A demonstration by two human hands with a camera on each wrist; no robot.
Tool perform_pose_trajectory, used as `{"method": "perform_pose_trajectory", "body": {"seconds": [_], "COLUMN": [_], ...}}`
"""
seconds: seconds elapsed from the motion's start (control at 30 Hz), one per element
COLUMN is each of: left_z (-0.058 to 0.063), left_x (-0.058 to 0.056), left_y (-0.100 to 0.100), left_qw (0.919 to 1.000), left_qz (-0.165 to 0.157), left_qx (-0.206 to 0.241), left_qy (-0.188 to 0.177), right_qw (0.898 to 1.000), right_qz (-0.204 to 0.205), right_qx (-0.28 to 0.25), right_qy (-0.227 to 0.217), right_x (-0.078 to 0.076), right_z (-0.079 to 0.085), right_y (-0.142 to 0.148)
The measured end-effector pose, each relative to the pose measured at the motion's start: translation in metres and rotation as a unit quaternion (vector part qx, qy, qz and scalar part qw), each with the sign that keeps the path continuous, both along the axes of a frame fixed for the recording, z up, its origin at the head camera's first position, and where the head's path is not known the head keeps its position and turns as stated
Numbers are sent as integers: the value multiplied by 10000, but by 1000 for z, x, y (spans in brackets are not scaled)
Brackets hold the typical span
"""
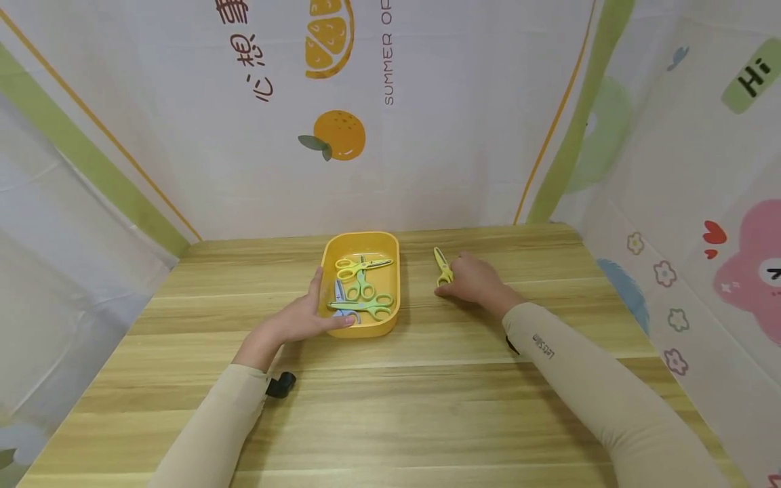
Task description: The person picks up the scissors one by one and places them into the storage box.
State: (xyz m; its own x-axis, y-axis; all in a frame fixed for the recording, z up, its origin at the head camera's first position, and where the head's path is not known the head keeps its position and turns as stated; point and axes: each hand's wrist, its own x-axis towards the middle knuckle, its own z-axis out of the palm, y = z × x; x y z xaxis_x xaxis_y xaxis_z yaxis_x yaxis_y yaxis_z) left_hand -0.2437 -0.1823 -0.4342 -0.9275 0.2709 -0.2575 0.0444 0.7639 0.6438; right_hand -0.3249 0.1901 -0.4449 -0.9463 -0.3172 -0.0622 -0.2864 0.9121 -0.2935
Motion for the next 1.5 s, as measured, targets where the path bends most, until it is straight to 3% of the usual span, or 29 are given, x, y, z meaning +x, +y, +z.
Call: {"method": "perform_pose_trajectory", "body": {"seconds": [0.33, 0.67, 1.17, 1.5], "left_z": [1, 2, 2, 2], "left_x": [1, 1, 2, 2], "left_y": [0, 1, 1, 1], "left_qw": [10000, 10000, 10000, 10000], "left_qz": [-11, 8, 0, 25], "left_qx": [-19, -22, 29, 11], "left_qy": [-15, -15, -78, -60], "right_qw": [9996, 9993, 9974, 9955], "right_qz": [-16, -38, 106, 366], "right_qx": [163, 276, 424, 434], "right_qy": [237, 259, 574, 764], "right_x": [6, 7, 4, 12], "right_z": [13, 17, 37, 64], "right_y": [-7, -6, -14, -30]}}
